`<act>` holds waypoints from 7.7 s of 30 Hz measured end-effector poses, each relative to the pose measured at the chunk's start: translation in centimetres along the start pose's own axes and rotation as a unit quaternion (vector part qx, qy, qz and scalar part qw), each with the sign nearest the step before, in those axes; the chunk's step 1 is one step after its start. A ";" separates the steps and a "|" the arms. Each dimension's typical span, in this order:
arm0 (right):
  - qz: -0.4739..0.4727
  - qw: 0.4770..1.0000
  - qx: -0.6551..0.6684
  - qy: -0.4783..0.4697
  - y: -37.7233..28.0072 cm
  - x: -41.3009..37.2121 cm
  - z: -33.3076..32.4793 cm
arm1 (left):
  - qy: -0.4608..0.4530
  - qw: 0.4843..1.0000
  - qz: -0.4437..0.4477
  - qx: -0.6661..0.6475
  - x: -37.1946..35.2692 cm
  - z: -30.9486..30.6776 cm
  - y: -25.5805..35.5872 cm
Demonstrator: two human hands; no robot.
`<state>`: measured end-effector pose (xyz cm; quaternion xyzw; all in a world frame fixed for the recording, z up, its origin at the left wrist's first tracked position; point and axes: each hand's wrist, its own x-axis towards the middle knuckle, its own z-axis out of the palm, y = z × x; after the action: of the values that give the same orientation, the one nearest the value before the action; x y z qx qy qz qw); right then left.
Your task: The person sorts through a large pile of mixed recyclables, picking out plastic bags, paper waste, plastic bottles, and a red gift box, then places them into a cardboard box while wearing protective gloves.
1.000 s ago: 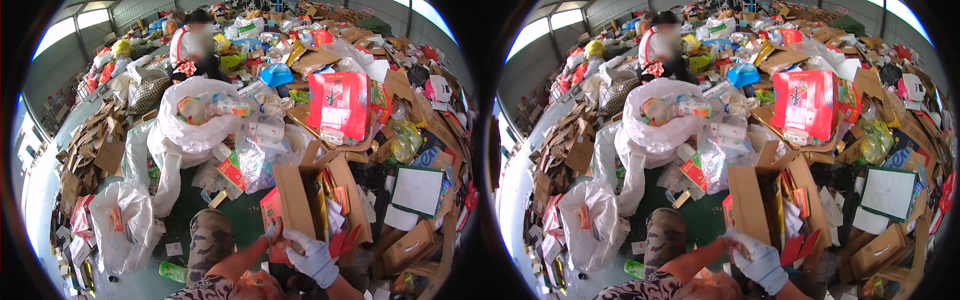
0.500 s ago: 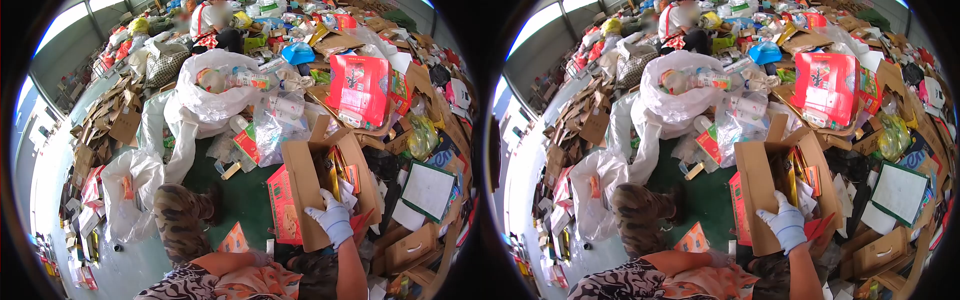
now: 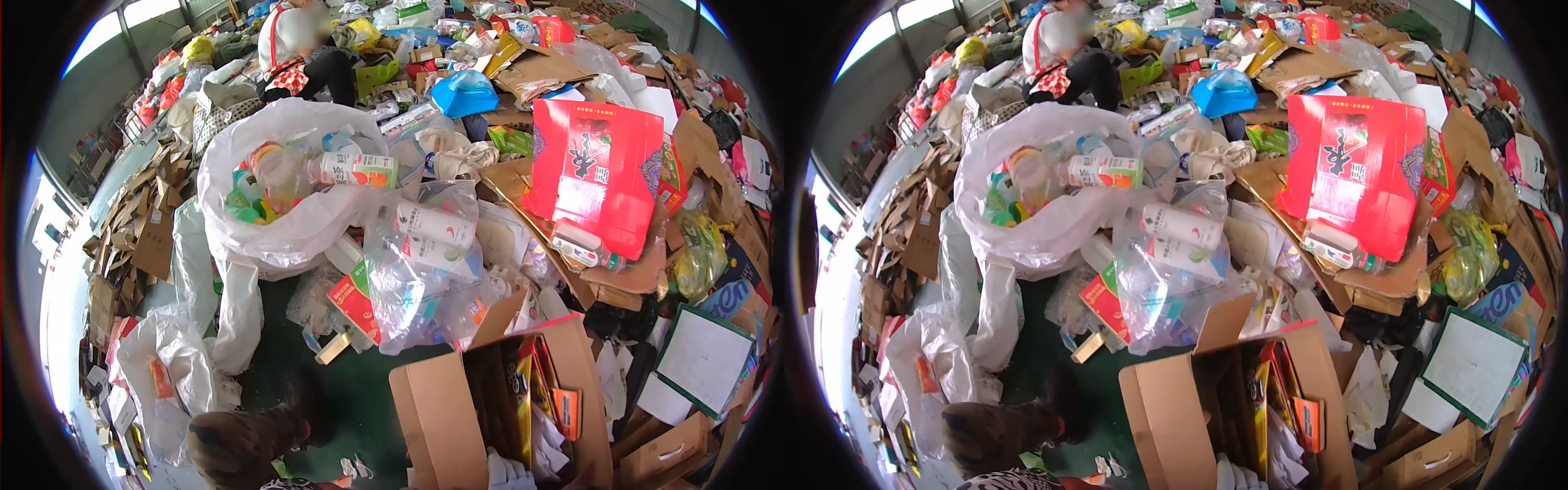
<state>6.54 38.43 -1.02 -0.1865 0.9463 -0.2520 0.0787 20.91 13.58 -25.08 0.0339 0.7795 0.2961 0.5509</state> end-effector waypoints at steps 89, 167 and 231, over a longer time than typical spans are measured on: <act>-0.017 0.660 0.744 0.104 -9.7 -2.6 2.0 | 0.264 0.639 0.573 -0.440 -22.6 -8.0 8.0; -0.134 0.938 -0.290 -0.133 -13.0 -7.2 7.8 | 0.337 0.908 0.155 0.192 -21.2 -15.1 9.6; -0.571 0.504 -0.621 0.185 -8.5 -11.5 3.3 | 0.241 0.417 0.447 -0.754 -24.7 -4.4 -7.3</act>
<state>20.54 34.59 1.12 -0.6365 0.5416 0.3810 -0.3953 28.66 -3.66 -7.02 -0.1242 0.2200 0.9654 -0.0651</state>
